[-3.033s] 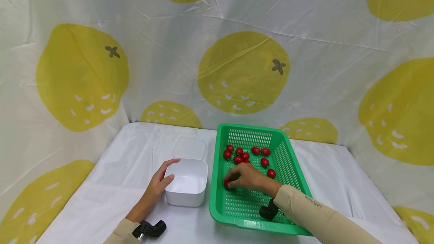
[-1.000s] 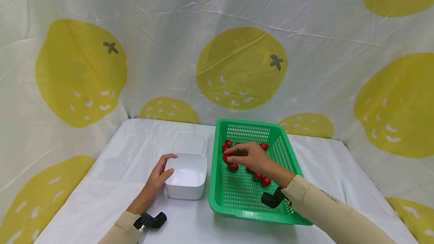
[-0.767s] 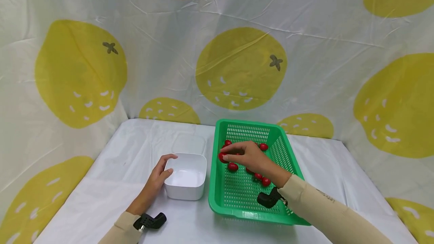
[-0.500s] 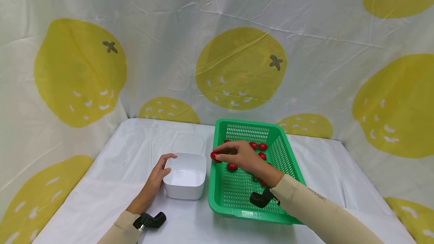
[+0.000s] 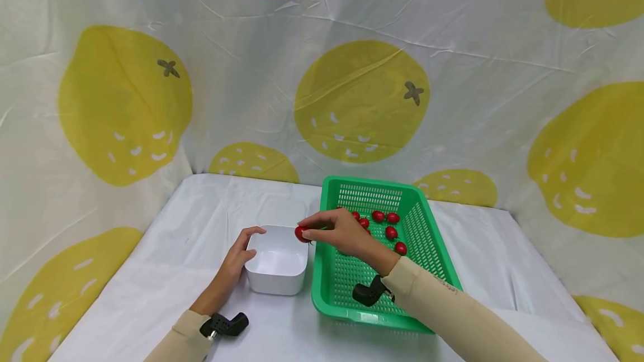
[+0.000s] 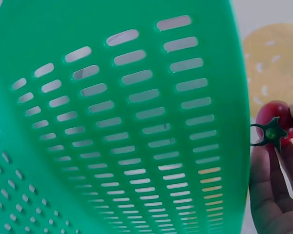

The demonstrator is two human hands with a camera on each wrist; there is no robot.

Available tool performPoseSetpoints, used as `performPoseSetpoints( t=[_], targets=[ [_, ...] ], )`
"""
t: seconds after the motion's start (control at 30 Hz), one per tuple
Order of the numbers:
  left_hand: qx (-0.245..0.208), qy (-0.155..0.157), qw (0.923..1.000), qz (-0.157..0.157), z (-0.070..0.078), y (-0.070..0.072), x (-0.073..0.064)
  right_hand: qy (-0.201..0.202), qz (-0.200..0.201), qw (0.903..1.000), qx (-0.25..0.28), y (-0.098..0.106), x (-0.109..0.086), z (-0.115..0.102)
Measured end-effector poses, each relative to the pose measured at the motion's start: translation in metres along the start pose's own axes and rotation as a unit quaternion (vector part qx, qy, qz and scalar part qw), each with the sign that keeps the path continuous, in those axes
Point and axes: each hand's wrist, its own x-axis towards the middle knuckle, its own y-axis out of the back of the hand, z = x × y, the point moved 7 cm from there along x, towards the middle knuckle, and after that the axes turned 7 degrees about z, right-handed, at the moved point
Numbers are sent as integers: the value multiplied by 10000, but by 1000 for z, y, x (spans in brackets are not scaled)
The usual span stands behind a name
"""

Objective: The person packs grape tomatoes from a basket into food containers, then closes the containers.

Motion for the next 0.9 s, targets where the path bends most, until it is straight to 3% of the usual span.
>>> performPoseSetpoints(
  t=[0.4, 0.9],
  targets=[
    [73, 66, 9999, -45, 1, 0, 0, -1, -171, 9994, 307, -11, 4, 8],
    [51, 40, 10000, -43, 0, 1, 0, 362, -154, 9991, 145, -15, 3, 12]
  ],
)
